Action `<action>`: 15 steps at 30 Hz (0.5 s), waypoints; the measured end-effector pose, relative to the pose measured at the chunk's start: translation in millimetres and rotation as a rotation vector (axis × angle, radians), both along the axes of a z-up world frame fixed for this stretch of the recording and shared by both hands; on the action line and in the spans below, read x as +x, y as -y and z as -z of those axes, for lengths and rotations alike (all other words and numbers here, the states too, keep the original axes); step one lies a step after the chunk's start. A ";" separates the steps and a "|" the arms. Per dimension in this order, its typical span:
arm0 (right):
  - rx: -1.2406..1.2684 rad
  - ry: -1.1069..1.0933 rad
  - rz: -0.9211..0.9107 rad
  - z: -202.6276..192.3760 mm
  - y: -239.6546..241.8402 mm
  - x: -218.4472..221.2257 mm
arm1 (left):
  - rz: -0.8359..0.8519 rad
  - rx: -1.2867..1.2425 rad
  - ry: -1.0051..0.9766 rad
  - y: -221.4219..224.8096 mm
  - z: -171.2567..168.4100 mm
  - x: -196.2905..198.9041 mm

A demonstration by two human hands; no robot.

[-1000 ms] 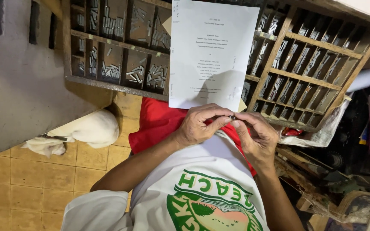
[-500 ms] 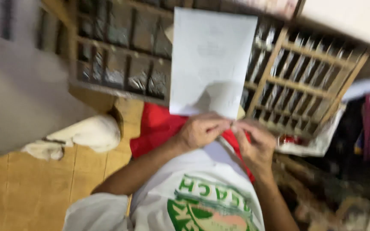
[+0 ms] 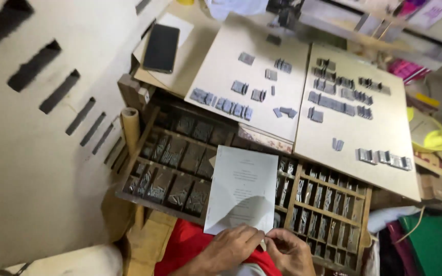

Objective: Arranging individual metal type characters from a sorting tray onto a layout board, following a printed guide.

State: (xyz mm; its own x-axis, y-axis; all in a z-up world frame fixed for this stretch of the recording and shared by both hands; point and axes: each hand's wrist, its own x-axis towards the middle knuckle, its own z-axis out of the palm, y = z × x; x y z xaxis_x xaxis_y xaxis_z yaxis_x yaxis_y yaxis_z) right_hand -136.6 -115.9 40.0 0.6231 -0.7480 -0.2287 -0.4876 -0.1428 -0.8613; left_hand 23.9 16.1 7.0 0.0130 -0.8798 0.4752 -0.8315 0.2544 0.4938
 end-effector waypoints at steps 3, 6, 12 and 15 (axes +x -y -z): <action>-0.077 0.146 -0.210 -21.5 1.2 8.3 | 0.051 0.083 0.017 -4.4 -5.9 10.2; -0.350 -0.014 -0.388 -75.8 0.0 28.7 | 0.030 -0.003 -0.039 -8.7 -20.6 23.3; -0.948 0.108 -0.381 -216.9 52.3 99.4 | -0.097 -0.267 -0.242 -10.0 -37.1 35.8; -1.189 0.104 -0.436 -236.3 96.3 157.9 | -0.147 -0.331 -0.297 -13.0 -47.1 35.7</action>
